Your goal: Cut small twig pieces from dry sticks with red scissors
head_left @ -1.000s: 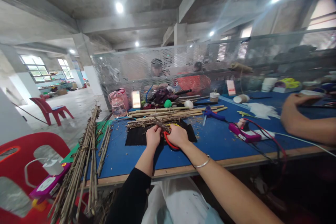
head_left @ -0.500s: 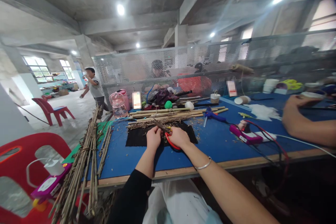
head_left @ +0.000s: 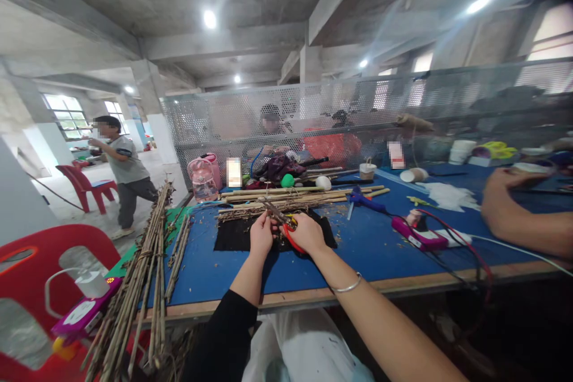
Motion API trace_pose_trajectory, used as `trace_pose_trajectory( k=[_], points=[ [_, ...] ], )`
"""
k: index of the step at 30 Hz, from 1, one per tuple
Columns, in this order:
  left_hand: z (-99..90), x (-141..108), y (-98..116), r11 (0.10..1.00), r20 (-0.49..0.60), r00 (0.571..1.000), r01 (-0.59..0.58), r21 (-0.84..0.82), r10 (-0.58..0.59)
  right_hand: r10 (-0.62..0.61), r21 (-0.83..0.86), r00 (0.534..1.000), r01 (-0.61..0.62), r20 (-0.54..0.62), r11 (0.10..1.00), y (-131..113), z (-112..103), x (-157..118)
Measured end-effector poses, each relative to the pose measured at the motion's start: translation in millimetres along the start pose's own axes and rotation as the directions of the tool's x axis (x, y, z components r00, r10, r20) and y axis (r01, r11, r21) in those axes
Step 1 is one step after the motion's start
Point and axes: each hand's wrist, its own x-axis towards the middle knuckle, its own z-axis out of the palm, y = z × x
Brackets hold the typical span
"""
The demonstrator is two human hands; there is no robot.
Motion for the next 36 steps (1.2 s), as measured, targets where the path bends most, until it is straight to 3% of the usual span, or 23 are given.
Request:
trace_pose_trajectory(
  k=[6, 15, 24, 30, 36],
  points=[
    [1.0, 1.5, -3.6, 1.0, 0.001, 1.0, 0.009, -0.03, -0.009, -0.101, 0.041, 0.995, 0.101, 0.008, 0.994, 0.1, 2.3, -1.1],
    [2.1, 0.8, -4.4, 0.996, 0.096, 0.993, -0.068, -0.063, 0.074, -0.117, 0.062, 0.993, 0.116, 0.012, 0.991, 6.6, 14.2, 3.5],
    [4.9, -5.9, 1.5, 0.997, 0.088, 0.994, -0.067, -0.036, 0.07, -0.165, -0.013, 0.986, 0.165, -0.038, 0.986, 4.2, 9.9, 2.0],
    [3.2, -5.8, -0.2, 0.997, 0.116, 0.99, -0.075, -0.012, 0.076, -0.105, -0.012, 0.993, 0.106, 0.06, 0.994, 3.2, 6.9, 2.3],
    [0.2, -2.6, -1.7, 0.993, 0.094, 0.989, -0.114, 0.004, 0.113, -0.07, -0.029, 0.995, 0.072, 0.07, 0.997, 1.9, 6.0, 0.7]
  ],
)
